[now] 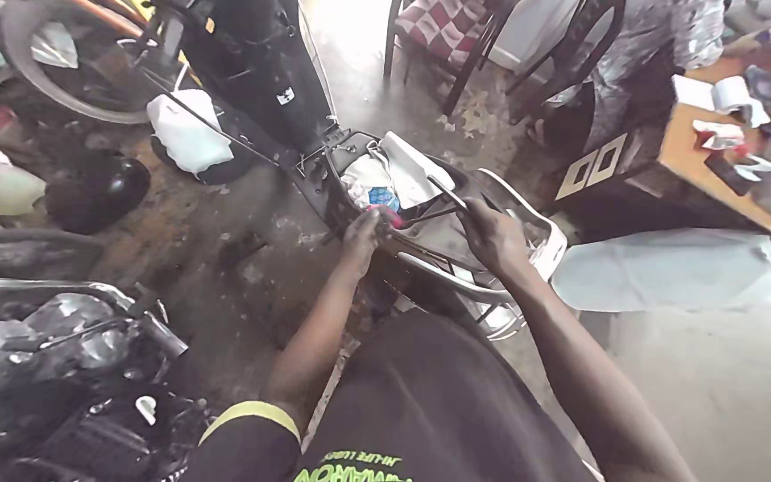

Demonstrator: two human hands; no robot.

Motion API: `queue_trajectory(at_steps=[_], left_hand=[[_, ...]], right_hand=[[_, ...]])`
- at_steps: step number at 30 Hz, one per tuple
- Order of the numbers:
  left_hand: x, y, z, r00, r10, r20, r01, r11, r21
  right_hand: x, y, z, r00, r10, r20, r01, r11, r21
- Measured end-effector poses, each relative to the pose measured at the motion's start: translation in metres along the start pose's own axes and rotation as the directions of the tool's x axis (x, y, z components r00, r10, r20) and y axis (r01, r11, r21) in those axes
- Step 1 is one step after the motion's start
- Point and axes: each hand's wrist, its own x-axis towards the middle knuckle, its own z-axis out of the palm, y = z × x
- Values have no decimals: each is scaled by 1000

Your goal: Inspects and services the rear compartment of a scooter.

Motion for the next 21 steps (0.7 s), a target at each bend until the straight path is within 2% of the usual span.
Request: queue_trajectory(at_steps=[5, 9, 12, 14, 17, 19, 21], left_hand=[[-30, -23, -44, 963, -118, -242, 115, 993, -26], [-58, -26, -56, 940, -110, -324, 116, 993, 0], [-76, -26, -47, 941, -46, -335, 74, 995, 74], [-85, -24, -34, 952, 41, -304, 10, 986, 166], [-96, -14, -13, 961, 215, -174, -140, 920, 365], [-97, -1, 2, 951, 308, -38, -240, 806, 541], [-97, 17, 16, 940, 329, 90, -288, 625, 726]], right_hand=[[0, 6, 20, 993, 89, 74, -81, 990, -112], [-2, 8, 35, 993, 110, 40, -104, 986, -131], [2, -7, 35, 967, 220, 127, -205, 971, -122], [8, -14, 38, 958, 235, 165, -225, 971, -76], [17, 3, 51, 1000, 10, 29, -10, 1000, -14], [26, 14, 50, 999, -33, -6, 33, 998, -45], [32, 13, 43, 997, 72, 27, -71, 996, -55]])
